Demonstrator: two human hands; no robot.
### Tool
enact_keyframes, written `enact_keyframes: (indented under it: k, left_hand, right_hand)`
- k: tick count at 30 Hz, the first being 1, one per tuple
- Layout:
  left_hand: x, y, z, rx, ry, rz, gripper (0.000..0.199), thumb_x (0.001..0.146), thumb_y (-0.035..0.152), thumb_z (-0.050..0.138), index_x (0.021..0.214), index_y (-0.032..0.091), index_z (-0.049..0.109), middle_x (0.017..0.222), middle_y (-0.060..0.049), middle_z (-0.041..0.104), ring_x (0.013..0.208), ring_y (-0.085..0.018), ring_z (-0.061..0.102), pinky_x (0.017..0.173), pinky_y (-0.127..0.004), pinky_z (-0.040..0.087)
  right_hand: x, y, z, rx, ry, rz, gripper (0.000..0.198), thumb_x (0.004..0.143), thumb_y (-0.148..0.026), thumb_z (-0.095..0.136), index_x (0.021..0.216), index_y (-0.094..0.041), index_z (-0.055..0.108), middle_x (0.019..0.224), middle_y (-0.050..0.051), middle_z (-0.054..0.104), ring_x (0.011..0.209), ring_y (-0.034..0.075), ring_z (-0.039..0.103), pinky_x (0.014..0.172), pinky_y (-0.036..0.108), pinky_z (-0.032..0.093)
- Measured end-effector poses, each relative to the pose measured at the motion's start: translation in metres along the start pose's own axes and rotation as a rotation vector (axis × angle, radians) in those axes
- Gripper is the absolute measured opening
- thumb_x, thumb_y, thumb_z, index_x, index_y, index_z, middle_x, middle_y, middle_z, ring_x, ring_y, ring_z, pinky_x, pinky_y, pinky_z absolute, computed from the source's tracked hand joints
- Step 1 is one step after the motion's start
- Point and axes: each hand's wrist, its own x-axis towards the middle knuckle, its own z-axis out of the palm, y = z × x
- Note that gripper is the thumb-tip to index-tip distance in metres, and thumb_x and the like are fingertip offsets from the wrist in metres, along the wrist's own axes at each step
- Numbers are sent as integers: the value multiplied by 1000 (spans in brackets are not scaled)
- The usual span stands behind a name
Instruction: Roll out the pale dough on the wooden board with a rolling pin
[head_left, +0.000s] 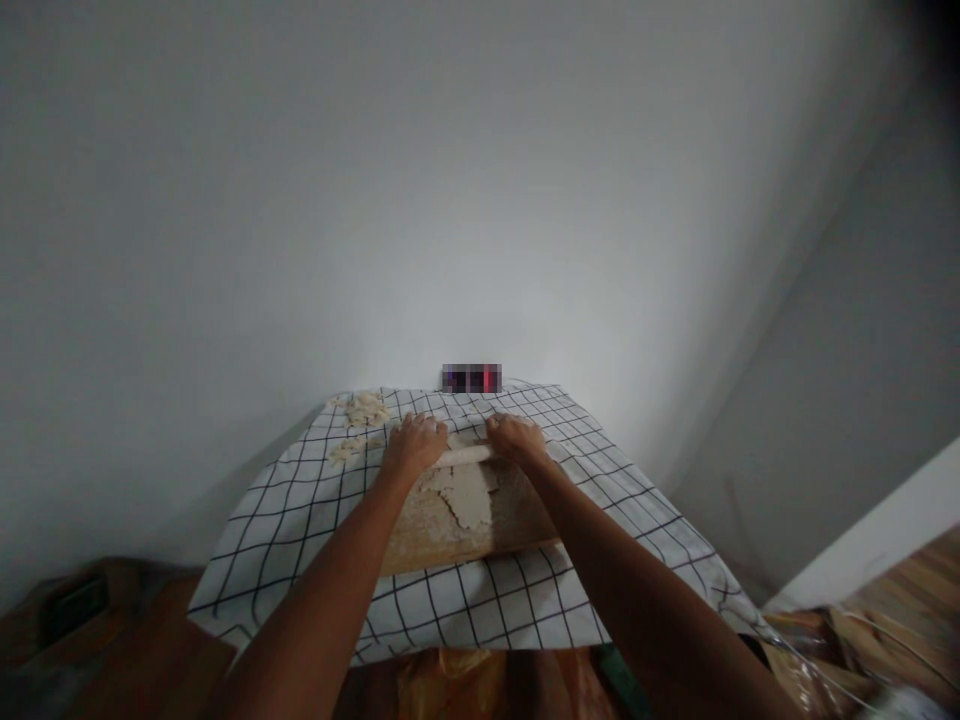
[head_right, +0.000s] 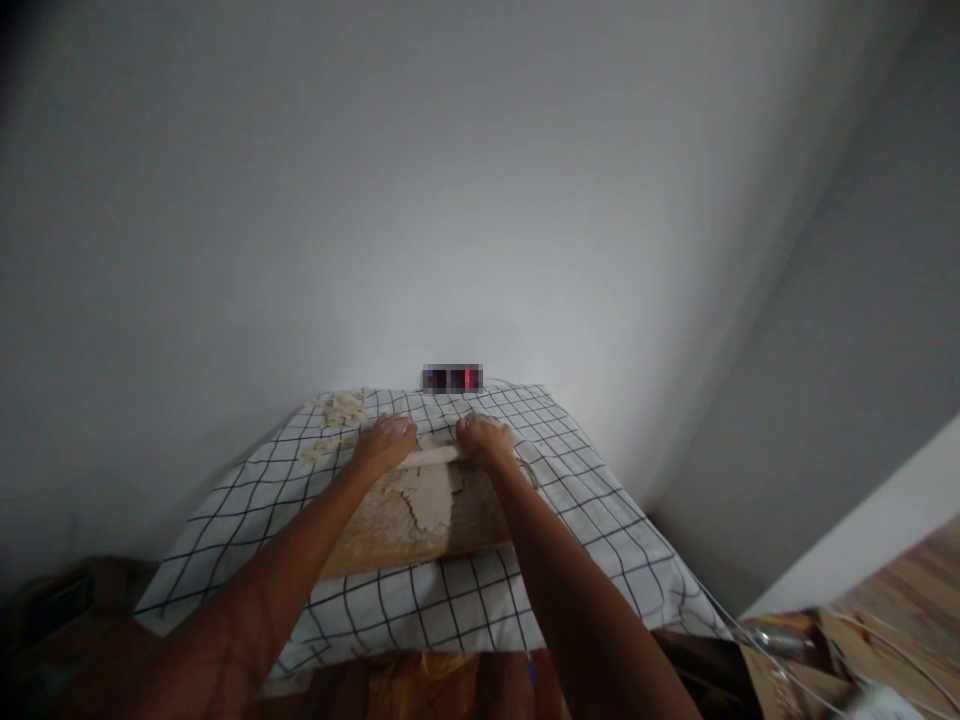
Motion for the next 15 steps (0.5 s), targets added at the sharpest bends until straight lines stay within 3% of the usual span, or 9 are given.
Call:
enact_keyframes:
  k: [8, 11, 15]
  left_hand:
    - [-30, 16, -15, 25, -98, -110, 50, 114, 39, 44, 147, 21, 76, 163, -15, 71, 154, -36, 59, 124, -51, 49]
    - [-48, 23, -24, 26, -65, -90, 46, 115, 37, 47, 144, 21, 78, 159, -16, 73, 152, -35, 61, 123, -50, 50]
    - [-73, 31, -31, 79, 15, -27, 42, 114, 33, 47, 136, 20, 81, 152, -16, 77, 151, -35, 63, 123, -52, 50]
  right_hand:
    - [-22, 3, 4, -15, 36, -22, 50, 120, -35, 34, 139, -24, 80, 149, 18, 78, 139, 31, 73, 112, 48, 58]
    - [-37, 4, 8, -26, 101, -47, 49, 119, -30, 37, 135, -21, 82, 145, 19, 80, 137, 31, 75, 112, 48, 59]
    - [-57, 5, 12, -7, 168, -89, 46, 118, -26, 39, 138, -17, 79, 156, 20, 74, 154, 32, 63, 124, 54, 52]
